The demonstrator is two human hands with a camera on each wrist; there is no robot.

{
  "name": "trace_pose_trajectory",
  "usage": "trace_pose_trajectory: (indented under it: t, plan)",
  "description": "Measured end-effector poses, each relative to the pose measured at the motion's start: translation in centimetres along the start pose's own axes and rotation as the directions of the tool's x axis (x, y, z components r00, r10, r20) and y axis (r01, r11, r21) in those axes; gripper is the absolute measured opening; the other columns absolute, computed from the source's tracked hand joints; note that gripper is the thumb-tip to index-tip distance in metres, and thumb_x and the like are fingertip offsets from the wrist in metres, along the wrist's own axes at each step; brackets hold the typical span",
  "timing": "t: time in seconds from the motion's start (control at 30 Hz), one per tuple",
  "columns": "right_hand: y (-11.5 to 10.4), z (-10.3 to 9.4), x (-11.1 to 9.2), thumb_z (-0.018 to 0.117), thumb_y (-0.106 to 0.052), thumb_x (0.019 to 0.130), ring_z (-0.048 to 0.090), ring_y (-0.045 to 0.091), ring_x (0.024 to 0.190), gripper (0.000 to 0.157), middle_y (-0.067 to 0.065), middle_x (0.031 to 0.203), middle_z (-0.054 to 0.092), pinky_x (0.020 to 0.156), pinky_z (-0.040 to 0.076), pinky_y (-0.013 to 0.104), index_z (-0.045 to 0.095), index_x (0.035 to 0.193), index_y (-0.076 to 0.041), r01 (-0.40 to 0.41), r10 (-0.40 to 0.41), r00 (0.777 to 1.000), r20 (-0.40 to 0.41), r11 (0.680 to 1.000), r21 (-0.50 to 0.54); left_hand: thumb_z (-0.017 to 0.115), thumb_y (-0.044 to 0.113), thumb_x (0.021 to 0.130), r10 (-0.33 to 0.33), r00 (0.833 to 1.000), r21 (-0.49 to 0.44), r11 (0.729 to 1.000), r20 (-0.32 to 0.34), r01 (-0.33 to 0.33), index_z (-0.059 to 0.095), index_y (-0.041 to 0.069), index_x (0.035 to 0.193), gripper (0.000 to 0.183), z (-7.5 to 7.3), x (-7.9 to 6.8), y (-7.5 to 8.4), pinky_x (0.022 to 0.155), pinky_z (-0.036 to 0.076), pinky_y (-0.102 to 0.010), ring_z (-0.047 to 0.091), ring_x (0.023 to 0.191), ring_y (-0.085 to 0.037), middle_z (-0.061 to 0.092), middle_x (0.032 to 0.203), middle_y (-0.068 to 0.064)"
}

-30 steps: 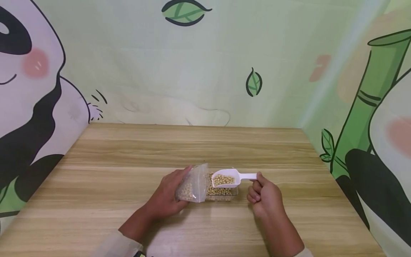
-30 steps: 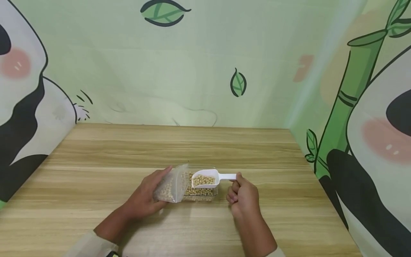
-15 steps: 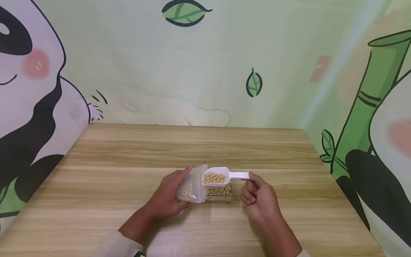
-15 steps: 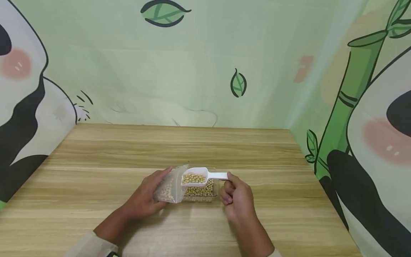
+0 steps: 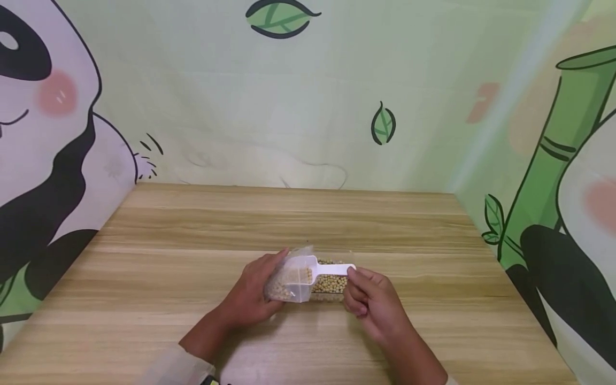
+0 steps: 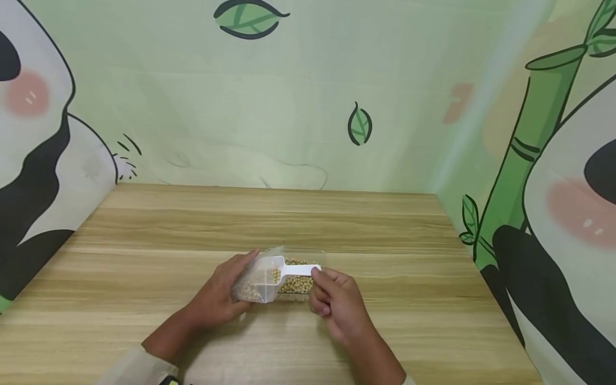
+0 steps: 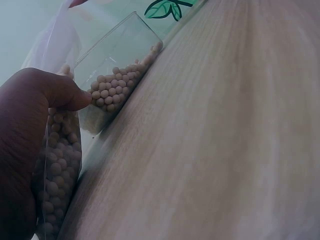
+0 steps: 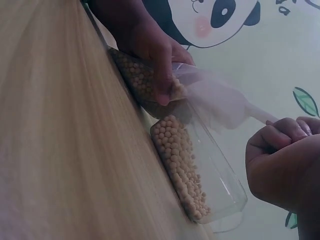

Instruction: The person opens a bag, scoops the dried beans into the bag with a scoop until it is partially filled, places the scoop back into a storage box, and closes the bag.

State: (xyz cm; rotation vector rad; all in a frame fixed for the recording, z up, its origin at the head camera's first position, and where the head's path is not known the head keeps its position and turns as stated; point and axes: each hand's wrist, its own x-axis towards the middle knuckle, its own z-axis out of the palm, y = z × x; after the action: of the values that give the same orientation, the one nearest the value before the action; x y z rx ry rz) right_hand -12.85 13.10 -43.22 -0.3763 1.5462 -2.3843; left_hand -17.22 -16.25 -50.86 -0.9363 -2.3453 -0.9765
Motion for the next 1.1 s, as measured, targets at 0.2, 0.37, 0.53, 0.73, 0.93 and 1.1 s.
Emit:
trace_pose_trajectory:
  t: [0.2, 0.37, 0.53, 0.73, 0.93, 1.1]
  plan:
    - [0.2, 0.2, -0.1, 0.047, -0.014, 0.116, 0.027, 0.009, 0.052, 0.048, 0.003, 0.061, 0.017, 0.056, 0.014, 0.032, 0.028, 0.073, -0.013, 0.063, -0.062, 0.997, 0.037, 0.997, -0.051, 0.087, 0.021, 0.072, 0.01, 1.0, 0.007, 1.0, -0.006, -0.01, 0.041, 0.016, 0.168, 0.108, 1.0, -0.5, -1.5, 0.103, 0.049, -0.06, 0.064, 0.124, -0.022, 0.068, 0.14, -0.006]
    - [0.2, 0.3, -0.3, 0.048, -0.012, 0.116, 0.024, 0.012, 0.053, 0.049, 0.005, 0.062, 0.016, 0.055, 0.015, 0.032, 0.026, 0.072, -0.01, 0.109, -0.109, 0.994, 0.008, 0.992, -0.07, 0.086, 0.02, 0.072, 0.004, 1.0, -0.012, 1.0, -0.003, -0.004, 0.041, 0.015, 0.168, 0.106, 0.8, -0.4, -1.1, 0.102, 0.05, -0.063, 0.065, 0.124, -0.024, 0.068, 0.14, -0.007]
    - [-0.3, 0.2, -0.4, 0.05, -0.015, 0.115, 0.02, 0.015, 0.053, 0.053, 0.005, 0.063, 0.016, 0.056, 0.015, 0.031, 0.021, 0.071, -0.009, 0.125, -0.135, 0.982, -0.13, 0.989, -0.078, 0.085, 0.018, 0.072, 0.029, 1.0, -0.015, 0.999, -0.01, -0.029, 0.041, 0.011, 0.167, 0.105, 0.3, 0.0, -0.3, 0.102, 0.05, -0.061, 0.066, 0.123, -0.025, 0.068, 0.138, -0.01]
    - [-1.3, -0.2, -0.2, 0.047, -0.01, 0.115, 0.017, 0.016, 0.053, 0.052, 0.002, 0.061, 0.017, 0.056, 0.014, 0.032, 0.021, 0.069, -0.009, 0.193, -0.208, 0.912, -0.354, 0.978, -0.08, 0.084, 0.017, 0.07, 0.027, 1.0, -0.01, 1.0, -0.007, -0.027, 0.043, 0.008, 0.166, 0.104, -0.2, 0.2, 0.3, 0.101, 0.051, -0.064, 0.067, 0.122, -0.029, 0.068, 0.138, -0.012]
    - [-1.6, -0.3, 0.1, 0.052, -0.005, 0.111, 0.019, 0.014, 0.052, 0.053, -0.003, 0.057, 0.023, 0.052, 0.014, 0.032, 0.029, 0.064, -0.007, 0.26, -0.32, 0.779, -0.54, 0.948, -0.186, 0.085, 0.018, 0.071, 0.044, 0.999, -0.001, 0.999, -0.017, -0.044, 0.04, 0.011, 0.168, 0.107, 0.7, -0.4, -1.4, 0.102, 0.051, -0.059, 0.066, 0.123, -0.025, 0.068, 0.139, -0.009]
    - [-1.1, -0.1, 0.0, 0.06, -0.007, 0.109, 0.026, 0.009, 0.05, 0.04, -0.005, 0.053, 0.034, 0.047, 0.019, 0.03, 0.055, 0.071, 0.006, 0.198, -0.434, 0.717, -0.545, 0.877, -0.439, 0.086, 0.021, 0.073, 0.028, 1.0, 0.004, 1.0, 0.002, -0.028, 0.037, 0.017, 0.171, 0.109, 1.6, -0.8, -2.9, 0.105, 0.05, -0.059, 0.064, 0.127, -0.022, 0.066, 0.144, -0.004]
